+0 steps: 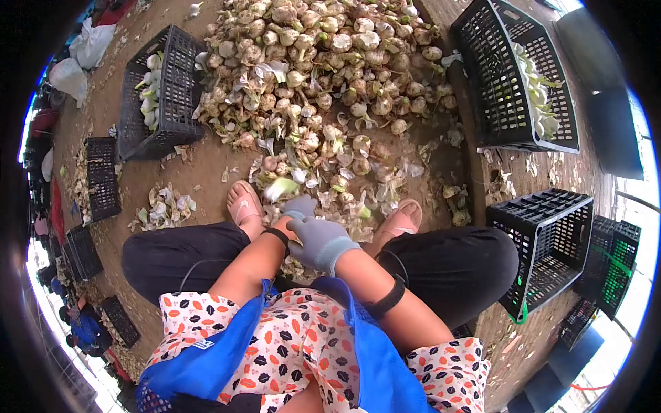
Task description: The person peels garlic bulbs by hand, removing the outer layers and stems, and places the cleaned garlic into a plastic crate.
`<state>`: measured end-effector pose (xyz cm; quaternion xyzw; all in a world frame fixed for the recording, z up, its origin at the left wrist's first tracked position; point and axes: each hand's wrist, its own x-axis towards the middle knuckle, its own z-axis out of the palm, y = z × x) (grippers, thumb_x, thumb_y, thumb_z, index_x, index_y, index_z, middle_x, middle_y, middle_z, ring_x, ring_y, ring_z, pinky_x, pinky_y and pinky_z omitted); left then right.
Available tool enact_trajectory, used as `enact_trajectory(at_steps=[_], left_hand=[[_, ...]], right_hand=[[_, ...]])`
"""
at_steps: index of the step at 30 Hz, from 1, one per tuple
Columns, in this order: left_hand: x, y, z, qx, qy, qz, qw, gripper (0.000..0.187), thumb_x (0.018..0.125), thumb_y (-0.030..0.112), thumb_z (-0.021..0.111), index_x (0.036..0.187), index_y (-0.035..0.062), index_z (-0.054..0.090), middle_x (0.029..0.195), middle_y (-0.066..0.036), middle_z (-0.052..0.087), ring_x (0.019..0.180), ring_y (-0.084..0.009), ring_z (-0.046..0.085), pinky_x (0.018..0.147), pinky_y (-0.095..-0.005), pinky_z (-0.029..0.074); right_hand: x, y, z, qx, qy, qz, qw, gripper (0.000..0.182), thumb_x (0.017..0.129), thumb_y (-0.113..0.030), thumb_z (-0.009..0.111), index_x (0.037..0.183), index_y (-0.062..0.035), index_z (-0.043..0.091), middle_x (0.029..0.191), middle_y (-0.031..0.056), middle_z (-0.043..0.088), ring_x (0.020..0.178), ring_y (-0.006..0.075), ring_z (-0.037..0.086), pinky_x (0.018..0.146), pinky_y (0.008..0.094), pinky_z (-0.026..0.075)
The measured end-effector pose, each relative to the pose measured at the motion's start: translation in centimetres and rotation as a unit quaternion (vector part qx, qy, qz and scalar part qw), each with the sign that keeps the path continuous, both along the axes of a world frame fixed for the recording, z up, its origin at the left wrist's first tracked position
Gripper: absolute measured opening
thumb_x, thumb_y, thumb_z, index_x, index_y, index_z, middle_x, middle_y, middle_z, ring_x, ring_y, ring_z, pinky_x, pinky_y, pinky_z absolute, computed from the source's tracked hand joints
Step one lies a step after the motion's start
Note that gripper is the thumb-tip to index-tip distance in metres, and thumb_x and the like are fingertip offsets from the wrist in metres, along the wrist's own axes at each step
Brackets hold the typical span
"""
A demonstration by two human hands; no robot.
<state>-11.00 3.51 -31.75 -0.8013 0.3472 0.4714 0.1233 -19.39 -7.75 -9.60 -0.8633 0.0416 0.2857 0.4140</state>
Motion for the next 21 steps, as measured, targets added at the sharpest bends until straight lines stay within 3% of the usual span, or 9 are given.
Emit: enact_trajectory(at_steps=[2,8,9,10,11,13,15,18,21], left_hand=[[-1.7,1.3,-2.4,0.009,0.098,-0.105,0.99,0.034,0.083,0.02,0.053,0.115,0.0137,0.062,0.113,-0.012,0.063,0.106,-0.0269,0.058,0.086,-0.042,0.045],[1.8,-1.9,1.9,-0.049,0.284,-0.189,0.939,0.033,0.08,0.027,0.056,0.105,0.0091,0.068,0.112,-0.012,0.065,0.094,-0.0316,0.063,0.078,-0.0418,0.05],[2.7,-1.9,-2.4,-0.119,0.291,-0.098,0.944,0.034,0.079,0.027,0.055,0.104,0.0094,0.068,0.113,-0.015,0.063,0.094,-0.0325,0.064,0.079,-0.0389,0.051],[4.6,-3.7,-1.6,-0.064,0.09,-0.132,0.985,0.036,0.076,0.027,0.057,0.105,0.0098,0.068,0.111,-0.018,0.063,0.094,-0.0335,0.064,0.081,-0.0393,0.051],[7.1,-4.1,3.9,-0.046,-0.036,0.193,0.98,0.04,0.076,0.024,0.058,0.114,0.0126,0.063,0.119,-0.016,0.06,0.103,-0.034,0.06,0.086,-0.0409,0.05],[10.1,-3.8,9.4,-0.112,-0.208,0.264,0.935,0.046,0.078,0.02,0.058,0.124,0.017,0.056,0.13,-0.014,0.051,0.115,-0.0348,0.052,0.094,-0.0417,0.045],[10.9,-2.3,9.8,-0.084,-0.356,0.23,0.902,0.05,0.08,0.02,0.059,0.129,0.0203,0.05,0.136,-0.012,0.044,0.124,-0.0347,0.043,0.099,-0.0424,0.041],[13.6,3.9,-0.2,-0.091,-0.213,0.321,0.918,0.047,0.08,0.019,0.06,0.127,0.019,0.053,0.139,-0.012,0.041,0.126,-0.0307,0.042,0.101,-0.0397,0.04],[13.4,6.0,-1.2,-0.095,-0.213,0.204,0.951,0.043,0.081,0.011,0.057,0.124,0.0167,0.057,0.133,-0.012,0.049,0.119,-0.0292,0.049,0.096,-0.0381,0.043]], right_hand=[[-0.4,0.2,-0.2,0.014,-0.029,-0.011,0.999,0.039,0.083,-0.033,0.055,0.116,-0.0123,0.053,0.102,0.0181,0.062,0.091,0.0359,0.061,0.079,0.0432,0.049],[-0.4,0.1,-0.3,0.02,-0.016,-0.011,1.0,0.039,0.083,-0.032,0.054,0.116,-0.0125,0.053,0.103,0.0184,0.061,0.091,0.036,0.061,0.079,0.0434,0.049],[-0.6,0.2,-0.6,0.02,-0.042,-0.017,0.999,0.036,0.083,-0.032,0.053,0.113,-0.0121,0.054,0.104,0.0176,0.062,0.09,0.0349,0.062,0.077,0.0431,0.05],[0.0,-0.1,0.3,0.019,-0.012,0.01,1.0,0.038,0.083,-0.033,0.053,0.116,-0.0127,0.054,0.103,0.0173,0.062,0.09,0.0344,0.062,0.077,0.0431,0.05],[-0.1,0.1,0.3,0.019,-0.012,0.011,1.0,0.038,0.083,-0.033,0.053,0.116,-0.0127,0.054,0.103,0.0173,0.062,0.09,0.0344,0.062,0.077,0.0431,0.05],[-0.3,0.1,0.2,-0.01,-0.019,-0.002,1.0,0.039,0.084,-0.034,0.053,0.116,-0.0127,0.054,0.102,0.0171,0.062,0.09,0.0344,0.062,0.078,0.0432,0.05],[-0.4,0.2,0.2,-0.015,-0.019,-0.004,1.0,0.04,0.084,-0.034,0.053,0.117,-0.0128,0.054,0.102,0.0171,0.062,0.091,0.0344,0.062,0.079,0.0432,0.05],[-0.4,0.2,0.1,-0.012,-0.018,-0.004,1.0,0.041,0.084,-0.035,0.052,0.119,-0.0126,0.054,0.101,0.0173,0.063,0.092,0.0343,0.062,0.08,0.0431,0.049],[-0.2,0.0,0.3,-0.006,-0.002,0.0,1.0,0.042,0.085,-0.036,0.053,0.12,-0.0129,0.053,0.102,0.0188,0.062,0.094,0.0354,0.061,0.082,0.0428,0.048]])
